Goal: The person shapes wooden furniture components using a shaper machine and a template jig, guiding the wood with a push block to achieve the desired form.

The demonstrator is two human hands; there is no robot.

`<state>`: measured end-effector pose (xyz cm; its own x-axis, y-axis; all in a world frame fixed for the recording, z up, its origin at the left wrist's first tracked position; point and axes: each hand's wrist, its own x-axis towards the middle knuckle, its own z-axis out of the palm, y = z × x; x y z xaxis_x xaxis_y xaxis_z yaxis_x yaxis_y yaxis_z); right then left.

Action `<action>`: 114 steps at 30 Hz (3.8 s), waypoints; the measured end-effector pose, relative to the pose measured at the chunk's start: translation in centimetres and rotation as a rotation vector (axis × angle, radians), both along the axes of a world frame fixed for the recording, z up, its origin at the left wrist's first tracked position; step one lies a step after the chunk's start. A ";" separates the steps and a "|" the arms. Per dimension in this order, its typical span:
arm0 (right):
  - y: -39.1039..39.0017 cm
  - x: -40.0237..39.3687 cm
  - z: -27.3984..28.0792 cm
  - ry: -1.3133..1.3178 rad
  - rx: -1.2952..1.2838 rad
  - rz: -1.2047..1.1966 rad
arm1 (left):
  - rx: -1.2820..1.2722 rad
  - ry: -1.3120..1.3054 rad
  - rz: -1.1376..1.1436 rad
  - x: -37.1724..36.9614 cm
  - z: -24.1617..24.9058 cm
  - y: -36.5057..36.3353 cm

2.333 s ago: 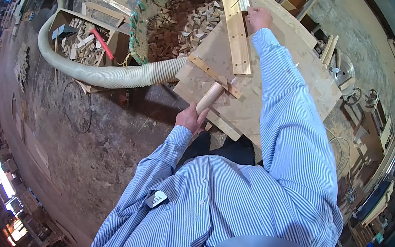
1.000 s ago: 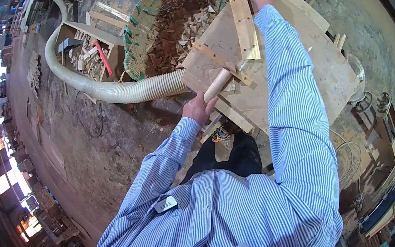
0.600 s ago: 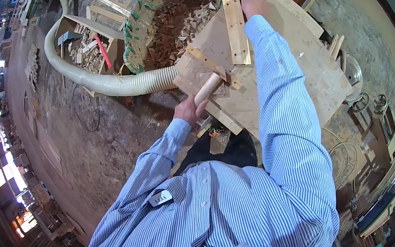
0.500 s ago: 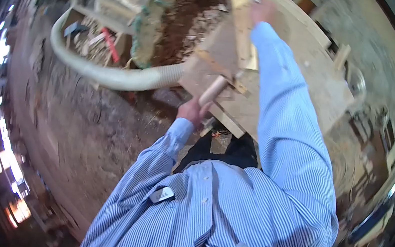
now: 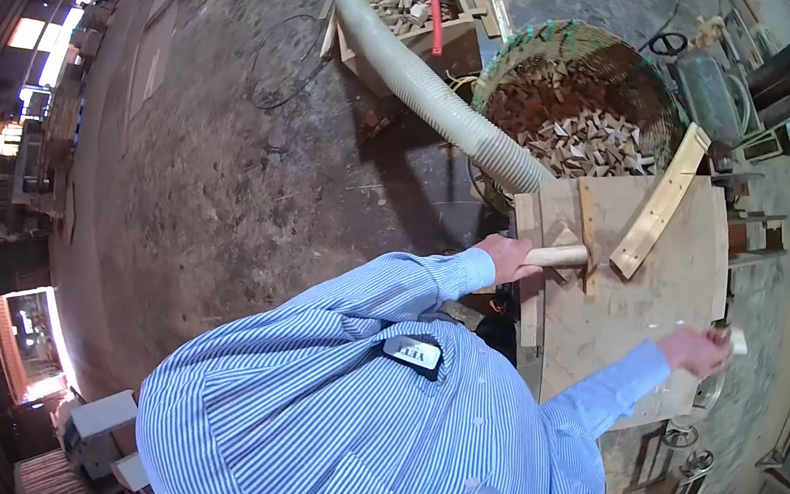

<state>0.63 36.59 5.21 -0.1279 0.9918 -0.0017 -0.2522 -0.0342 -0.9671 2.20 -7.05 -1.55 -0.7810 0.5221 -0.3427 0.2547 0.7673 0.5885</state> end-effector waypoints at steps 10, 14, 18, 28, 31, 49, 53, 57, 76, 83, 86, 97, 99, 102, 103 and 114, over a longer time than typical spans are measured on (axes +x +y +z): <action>-35.2 -1.8 6.5 -0.435 1.223 1.088 | 0.038 0.008 -0.017 1.3 -1.9 -3.0; -35.5 8.2 1.0 -0.641 0.770 1.070 | 0.036 -0.029 -0.027 1.4 -2.4 -3.9; -33.0 20.8 -2.6 -0.899 0.661 1.012 | 0.096 -0.011 -0.013 1.8 -0.2 -5.0; -36.2 32.3 -4.4 -0.859 0.345 0.693 | 0.044 -0.009 0.042 2.2 -1.0 -4.9; -36.8 32.4 -4.4 -0.820 0.338 0.727 | 0.009 0.046 0.042 2.3 -2.4 -4.8; -33.9 51.1 -16.2 -1.100 -0.003 0.730 | -0.175 0.162 -0.032 1.8 -3.7 -4.0; -35.7 56.1 -22.0 -1.177 -0.269 0.616 | -0.080 0.189 -0.039 2.0 -3.9 -4.0; -40.9 60.0 -25.9 -1.060 -0.259 0.456 | -0.139 0.182 -0.053 1.4 -4.3 -4.0; -56.2 54.8 -21.8 -1.247 -0.605 0.391 | 0.264 -0.440 -0.106 0.0 -5.3 -6.9; -57.7 54.9 -21.4 -1.269 -0.607 0.407 | 0.187 -0.725 -0.228 0.5 -5.7 -13.9; -58.5 55.2 -21.9 -1.271 -0.620 0.399 | 0.119 -0.805 -0.376 -0.9 -5.3 -14.7; -62.8 54.9 -21.6 -1.270 -0.603 0.329 | 0.249 -0.093 -0.369 -2.9 -2.6 -6.9; -64.0 54.4 -20.4 -1.266 -0.486 0.320 | 0.249 0.002 -0.393 -2.2 -3.3 -6.2; -65.5 51.9 -16.4 -1.270 -0.641 0.167 | 0.275 0.050 -0.421 -2.0 -4.3 -6.8; -65.8 51.1 -15.6 -1.258 -0.671 0.121 | 0.229 0.075 -0.449 -2.0 -3.9 -7.2; -71.7 51.0 -18.4 -1.156 -0.787 -0.074 | 0.226 -0.066 -0.565 -3.0 -4.3 -6.9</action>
<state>51.59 -35.07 -13.22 0.3796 0.6855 -0.6213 0.6388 -0.6800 -0.3599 -0.77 -13.91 -5.84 -0.3431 0.9147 -0.2133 0.5434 0.3786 0.7493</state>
